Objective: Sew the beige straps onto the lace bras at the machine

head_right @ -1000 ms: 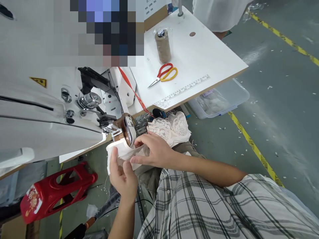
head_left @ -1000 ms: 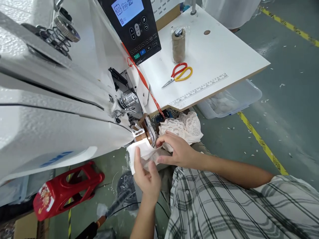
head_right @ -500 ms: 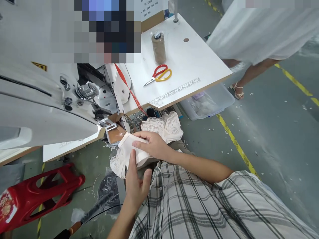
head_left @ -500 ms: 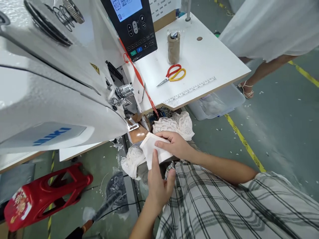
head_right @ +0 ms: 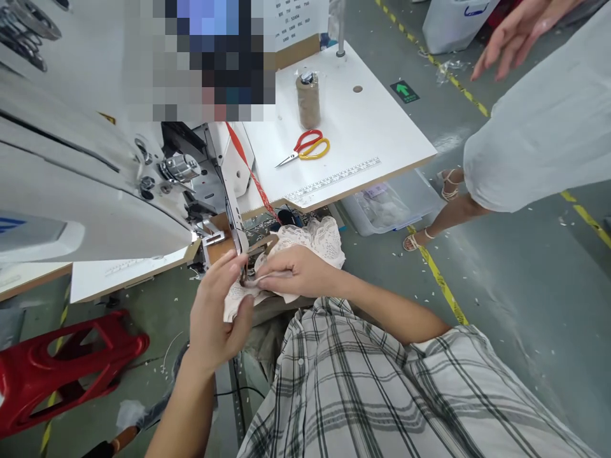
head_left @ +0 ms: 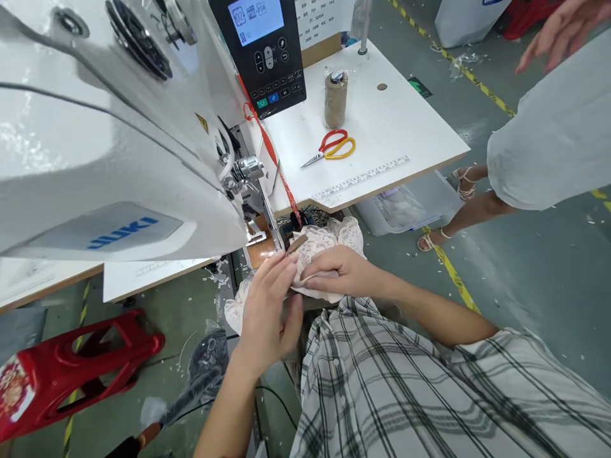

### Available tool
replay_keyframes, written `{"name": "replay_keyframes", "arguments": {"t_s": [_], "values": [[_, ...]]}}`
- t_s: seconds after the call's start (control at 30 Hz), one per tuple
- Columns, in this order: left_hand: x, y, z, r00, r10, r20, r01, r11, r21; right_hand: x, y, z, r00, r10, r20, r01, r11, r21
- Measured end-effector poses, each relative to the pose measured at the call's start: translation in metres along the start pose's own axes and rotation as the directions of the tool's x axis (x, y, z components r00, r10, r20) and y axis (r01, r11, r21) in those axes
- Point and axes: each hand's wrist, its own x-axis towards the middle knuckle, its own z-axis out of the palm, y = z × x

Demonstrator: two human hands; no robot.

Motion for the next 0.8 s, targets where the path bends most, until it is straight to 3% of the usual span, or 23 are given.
{"name": "replay_keyframes", "arguments": {"t_s": [0.07, 0.1, 0.23, 0.33, 0.8], "values": [[0.004, -0.004, 0.0, 0.987, 0.054, 0.148, -0.054, 0.999, -0.004, -0.008, -0.003, -0.006, 0.99, -0.116, 0.076, 0.127, 0.977, -0.169], [0.004, -0.006, 0.001, 0.982, 0.073, 0.173, -0.074, 0.997, 0.004, -0.011, -0.003, -0.009, 0.981, -0.17, 0.091, 0.189, 0.944, -0.272], [-0.004, -0.01, 0.012, 0.967, 0.256, 0.002, -0.255, 0.962, 0.097, -0.024, -0.001, -0.014, 0.899, -0.43, 0.084, 0.378, 0.664, -0.645], [-0.011, -0.009, 0.019, 0.918, 0.383, -0.105, -0.357, 0.912, 0.201, -0.03, 0.001, -0.011, 0.835, -0.545, 0.075, 0.416, 0.538, -0.733], [-0.019, -0.009, 0.017, 0.914, 0.379, -0.143, -0.349, 0.916, 0.196, -0.03, 0.003, 0.001, 0.838, -0.545, 0.026, 0.401, 0.583, -0.707]]}}
